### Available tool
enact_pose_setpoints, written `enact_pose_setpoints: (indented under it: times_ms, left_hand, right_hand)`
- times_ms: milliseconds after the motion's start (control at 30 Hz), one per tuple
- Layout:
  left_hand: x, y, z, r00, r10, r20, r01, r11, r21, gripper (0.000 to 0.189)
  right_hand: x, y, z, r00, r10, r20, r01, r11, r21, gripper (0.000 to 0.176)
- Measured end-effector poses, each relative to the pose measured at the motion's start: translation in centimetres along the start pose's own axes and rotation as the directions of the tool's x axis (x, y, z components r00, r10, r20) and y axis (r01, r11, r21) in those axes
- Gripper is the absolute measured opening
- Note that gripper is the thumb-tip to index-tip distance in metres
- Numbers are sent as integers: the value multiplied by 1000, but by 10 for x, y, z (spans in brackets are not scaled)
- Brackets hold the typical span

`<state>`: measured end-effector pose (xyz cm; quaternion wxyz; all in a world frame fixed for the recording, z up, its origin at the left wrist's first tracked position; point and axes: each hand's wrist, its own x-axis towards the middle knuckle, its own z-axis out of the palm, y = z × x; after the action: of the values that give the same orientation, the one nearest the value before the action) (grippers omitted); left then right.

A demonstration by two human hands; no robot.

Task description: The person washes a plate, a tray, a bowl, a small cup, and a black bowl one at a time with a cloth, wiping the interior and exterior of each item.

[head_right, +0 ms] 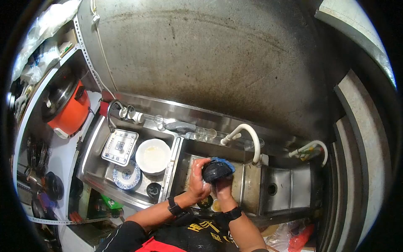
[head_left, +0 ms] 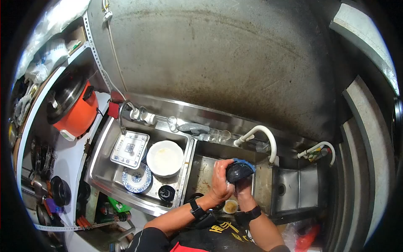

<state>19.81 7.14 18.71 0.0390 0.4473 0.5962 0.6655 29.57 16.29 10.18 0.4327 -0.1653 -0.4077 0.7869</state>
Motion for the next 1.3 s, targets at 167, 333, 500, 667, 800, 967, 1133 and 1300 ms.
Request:
enact_pose_setpoints:
  times_ms: [167,333,500,667,800,967,1133,1300]
  left_hand:
    - [-10,-32,-6,960,265,-85,-272,959,-80,60]
    - [-7,-51,-40,999,18,48,-15,997,-71,55]
    - [-29,-104,-100,751,-629,-202,654,750,99,29]
    - [-95,-166,-198,640,-732,-236,751,529,396,41]
    - [-127,-208,-256,516,-835,-191,750,332,572,44]
    - [-154,-271,-260,363,-927,-93,497,108,861,37]
    - [-163,-270,-231,256,-966,30,325,115,938,29]
    - [-147,-249,-207,455,-891,19,241,143,960,25]
  right_hand:
    - [-23,1,-2,744,668,-16,-606,685,403,34]
    - [-17,-2,-18,590,806,44,-797,591,-128,28]
    - [-26,-13,-13,674,728,-130,-697,567,-439,30]
    - [-49,-35,-52,673,634,-381,-739,555,-382,33]
    - [-64,-45,-103,638,563,-526,-758,579,-300,33]
    - [-71,-38,-137,642,549,-535,-725,663,-189,33]
    - [-71,-46,-121,643,458,-614,-702,674,-232,34]
    - [-73,-57,-125,627,435,-646,-702,675,-226,35]
